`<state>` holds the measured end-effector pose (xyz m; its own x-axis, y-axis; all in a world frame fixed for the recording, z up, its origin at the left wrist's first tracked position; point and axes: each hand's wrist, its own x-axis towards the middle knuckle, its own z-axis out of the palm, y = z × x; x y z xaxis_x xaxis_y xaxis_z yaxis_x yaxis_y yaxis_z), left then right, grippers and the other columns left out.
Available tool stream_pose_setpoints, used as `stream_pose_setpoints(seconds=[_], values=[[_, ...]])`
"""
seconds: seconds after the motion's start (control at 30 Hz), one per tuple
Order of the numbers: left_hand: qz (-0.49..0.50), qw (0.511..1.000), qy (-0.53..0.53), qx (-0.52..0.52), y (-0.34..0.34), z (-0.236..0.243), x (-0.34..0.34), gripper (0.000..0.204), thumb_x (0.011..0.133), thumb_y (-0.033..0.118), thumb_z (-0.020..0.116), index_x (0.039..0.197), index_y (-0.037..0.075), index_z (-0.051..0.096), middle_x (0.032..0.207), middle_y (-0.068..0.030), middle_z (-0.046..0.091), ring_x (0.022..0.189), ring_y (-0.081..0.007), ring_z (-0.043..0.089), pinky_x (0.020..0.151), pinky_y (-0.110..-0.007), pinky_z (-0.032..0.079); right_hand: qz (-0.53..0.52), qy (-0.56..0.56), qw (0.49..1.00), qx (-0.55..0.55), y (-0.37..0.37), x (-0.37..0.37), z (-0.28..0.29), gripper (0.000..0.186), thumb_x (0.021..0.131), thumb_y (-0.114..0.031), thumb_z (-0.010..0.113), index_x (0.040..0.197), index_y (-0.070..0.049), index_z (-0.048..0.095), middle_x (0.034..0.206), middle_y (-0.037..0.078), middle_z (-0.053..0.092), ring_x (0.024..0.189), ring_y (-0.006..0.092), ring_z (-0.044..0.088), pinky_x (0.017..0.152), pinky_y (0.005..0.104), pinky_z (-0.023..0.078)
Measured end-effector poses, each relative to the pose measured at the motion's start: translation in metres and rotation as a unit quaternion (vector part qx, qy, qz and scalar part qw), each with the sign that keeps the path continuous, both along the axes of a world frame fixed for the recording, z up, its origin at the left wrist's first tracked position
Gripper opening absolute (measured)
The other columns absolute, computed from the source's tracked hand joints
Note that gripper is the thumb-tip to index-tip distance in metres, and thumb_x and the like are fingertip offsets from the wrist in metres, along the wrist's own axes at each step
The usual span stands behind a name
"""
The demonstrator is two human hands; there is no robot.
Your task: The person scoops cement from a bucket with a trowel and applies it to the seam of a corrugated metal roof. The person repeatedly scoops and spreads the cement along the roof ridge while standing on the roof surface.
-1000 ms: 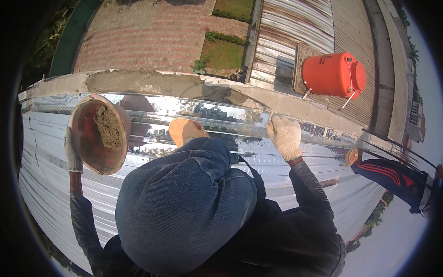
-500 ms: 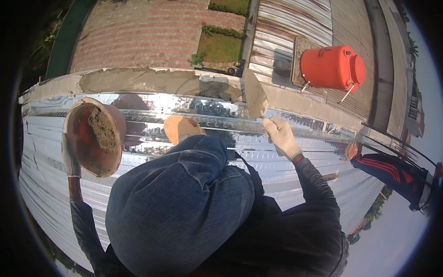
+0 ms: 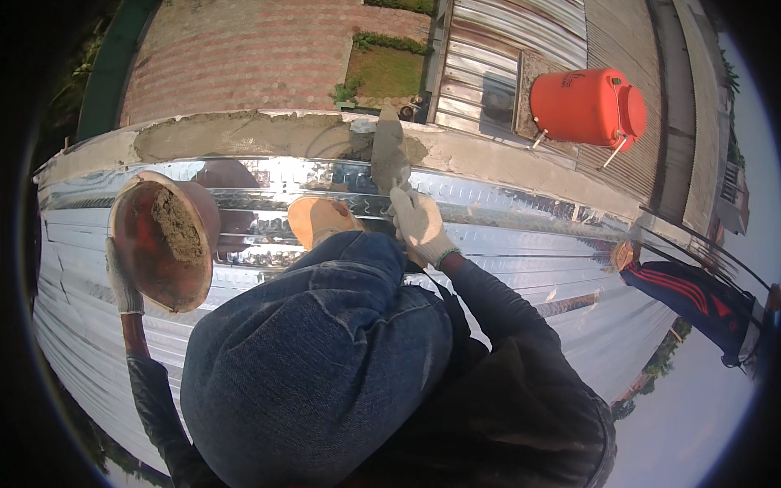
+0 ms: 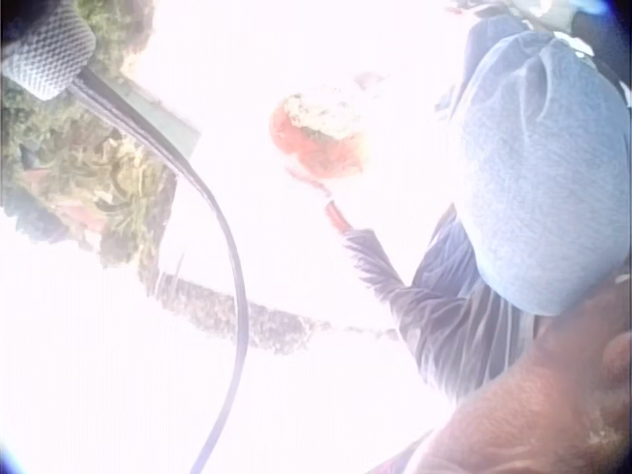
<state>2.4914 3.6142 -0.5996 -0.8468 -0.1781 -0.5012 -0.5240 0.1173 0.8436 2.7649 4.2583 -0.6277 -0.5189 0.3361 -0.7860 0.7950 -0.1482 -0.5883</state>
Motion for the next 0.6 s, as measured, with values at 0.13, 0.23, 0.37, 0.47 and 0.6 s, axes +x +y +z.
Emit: stream_pose_setpoints(seconds=[0.13,0.23,0.37,0.47,0.6], values=[[0.01,1.0,0.01,-0.012,0.0,-0.005,0.0,0.061,0.117,0.05,0.062,0.154,0.001,0.064,0.139,-0.0061,0.071,0.119,-0.0171,0.07,0.103,-0.032,0.058,0.116,0.029,0.99,0.074,-0.003,-0.018,-0.004,0.055,0.116,-0.045,0.059,0.095,0.004,0.074,0.072,0.015,0.068,0.056,0.0257,0.066,0.057,0.0424,0.052],[0.018,1.0,0.01,-0.015,0.003,-0.007,0.0,0.061,0.117,0.05,0.062,0.154,0.0,0.064,0.14,-0.006,0.071,0.119,-0.0171,0.07,0.104,-0.032,0.058,0.175,0.061,0.975,0.122,-0.008,-0.032,-0.013,0.056,0.114,-0.044,0.057,0.095,0.006,0.074,0.081,0.026,0.071,0.072,0.0407,0.072,0.071,0.0507,0.055],[0.016,1.0,0.004,-0.006,0.004,-0.005,-0.001,0.062,0.117,0.05,0.063,0.154,0.0,0.064,0.139,-0.0059,0.071,0.12,-0.0171,0.07,0.105,-0.033,0.058,0.222,0.081,0.962,0.137,-0.008,-0.044,-0.018,0.057,0.114,-0.046,0.059,0.095,0.007,0.069,0.071,0.015,0.066,0.058,0.0256,0.067,0.06,0.043,0.052],[0.011,1.0,0.005,0.005,0.001,-0.005,-0.002,0.062,0.117,0.05,0.063,0.154,0.0,0.064,0.14,-0.006,0.071,0.12,-0.0171,0.07,0.105,-0.033,0.058,0.252,0.074,0.955,0.135,-0.009,-0.045,-0.013,0.056,0.113,-0.046,0.06,0.094,0.006,0.069,0.072,0.017,0.066,0.06,0.0283,0.067,0.061,0.0454,0.051],[0.027,1.0,-0.008,0.012,0.021,0.007,0.005,0.061,0.117,0.049,0.063,0.153,0.0,0.064,0.14,-0.0063,0.071,0.121,-0.0172,0.07,0.105,-0.034,0.058,0.364,0.065,0.917,0.15,-0.001,-0.048,0.01,0.055,0.113,-0.047,0.058,0.093,0.003,0.073,0.092,0.029,0.073,0.091,0.0509,0.069,0.083,0.0571,0.053]])
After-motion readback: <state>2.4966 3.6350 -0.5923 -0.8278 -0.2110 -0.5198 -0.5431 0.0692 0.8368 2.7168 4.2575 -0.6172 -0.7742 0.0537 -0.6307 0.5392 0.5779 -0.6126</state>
